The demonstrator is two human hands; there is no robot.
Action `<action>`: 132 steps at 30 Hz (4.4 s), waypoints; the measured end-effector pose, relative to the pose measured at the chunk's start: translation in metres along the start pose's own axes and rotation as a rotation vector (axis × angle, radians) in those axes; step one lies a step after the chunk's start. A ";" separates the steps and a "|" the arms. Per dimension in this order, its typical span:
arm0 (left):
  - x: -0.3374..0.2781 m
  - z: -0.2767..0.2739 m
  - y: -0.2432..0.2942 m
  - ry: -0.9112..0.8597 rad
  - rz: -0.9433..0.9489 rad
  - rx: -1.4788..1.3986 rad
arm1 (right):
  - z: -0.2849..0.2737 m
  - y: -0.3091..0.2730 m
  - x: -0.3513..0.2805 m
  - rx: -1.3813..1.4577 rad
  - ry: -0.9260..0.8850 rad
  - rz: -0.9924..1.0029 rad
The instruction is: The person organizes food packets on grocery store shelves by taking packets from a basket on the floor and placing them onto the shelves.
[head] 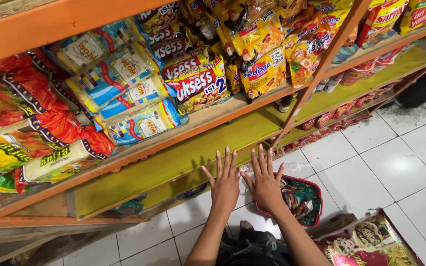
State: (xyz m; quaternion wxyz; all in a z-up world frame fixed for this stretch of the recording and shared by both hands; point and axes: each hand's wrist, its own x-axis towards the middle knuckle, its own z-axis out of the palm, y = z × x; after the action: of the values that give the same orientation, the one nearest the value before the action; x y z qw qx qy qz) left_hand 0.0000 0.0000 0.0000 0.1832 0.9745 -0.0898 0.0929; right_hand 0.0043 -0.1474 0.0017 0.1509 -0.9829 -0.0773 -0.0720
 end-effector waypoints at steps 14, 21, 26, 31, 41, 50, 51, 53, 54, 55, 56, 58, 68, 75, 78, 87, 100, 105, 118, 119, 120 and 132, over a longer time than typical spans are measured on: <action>-0.003 -0.012 0.000 0.007 -0.041 -0.036 | 0.006 -0.005 -0.004 0.021 0.080 -0.098; -0.006 -0.012 0.003 -0.015 -0.024 -0.016 | -0.001 -0.008 -0.009 0.056 0.028 -0.065; -0.005 -0.011 0.006 -0.051 -0.025 -0.029 | -0.002 -0.007 -0.013 -0.008 0.071 -0.063; -0.003 -0.007 0.009 -0.074 -0.012 -0.023 | -0.001 -0.002 -0.015 0.021 0.082 -0.053; -0.003 -0.013 0.011 -0.077 0.017 -0.039 | -0.002 0.004 -0.017 -0.012 0.112 0.029; -0.012 -0.010 0.013 -0.191 0.008 -0.049 | -0.010 0.009 -0.033 0.041 0.070 0.133; -0.013 -0.008 0.014 -0.208 0.006 -0.045 | -0.011 0.009 -0.035 0.058 0.064 0.148; -0.015 -0.003 0.015 -0.232 0.044 -0.037 | -0.008 0.009 -0.038 0.038 0.075 0.175; -0.017 0.000 0.015 -0.244 0.062 -0.033 | -0.007 0.009 -0.040 0.028 0.080 0.189; -0.018 0.003 0.015 -0.246 0.089 -0.032 | -0.005 0.011 -0.042 0.019 0.083 0.199; -0.020 0.007 0.016 -0.248 0.115 -0.032 | -0.003 0.012 -0.045 0.009 0.087 0.209; -0.022 0.015 0.015 -0.258 0.160 -0.027 | 0.002 0.013 -0.050 0.000 0.090 0.241; -0.022 0.115 0.004 -0.383 0.305 -0.081 | 0.079 0.075 -0.081 -0.036 0.075 0.388; -0.016 0.256 -0.022 -0.431 0.371 -0.108 | 0.189 0.185 -0.099 0.112 0.141 0.567; -0.015 0.326 -0.027 -0.473 0.407 -0.065 | 0.245 0.240 -0.107 0.059 0.201 0.646; 0.007 0.570 0.012 -0.419 0.604 -0.152 | 0.434 0.371 -0.125 0.069 0.143 0.782; 0.030 0.674 0.020 -0.626 0.655 -0.271 | 0.485 0.416 -0.113 -0.076 0.122 0.634; 0.042 0.670 0.008 -0.741 0.537 -0.542 | 0.441 0.381 -0.097 -0.021 0.180 0.495; 0.056 0.604 -0.045 -0.327 0.366 -0.972 | 0.384 0.312 -0.018 0.197 0.385 0.127; 0.054 0.596 -0.049 -0.349 0.305 -0.962 | 0.381 0.306 -0.014 0.220 0.390 0.101; 0.054 0.589 -0.055 -0.370 0.244 -0.954 | 0.380 0.299 -0.010 0.244 0.395 0.075; 0.004 0.530 -0.087 0.114 0.110 -0.810 | 0.372 0.237 -0.015 0.305 0.616 -0.255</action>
State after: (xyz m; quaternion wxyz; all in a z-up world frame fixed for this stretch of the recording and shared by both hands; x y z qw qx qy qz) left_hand 0.1010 -0.1193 -0.5142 0.5514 0.8107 -0.1607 0.1133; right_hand 0.0748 -0.2584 -0.4201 0.3018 -0.8638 -0.1599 -0.3703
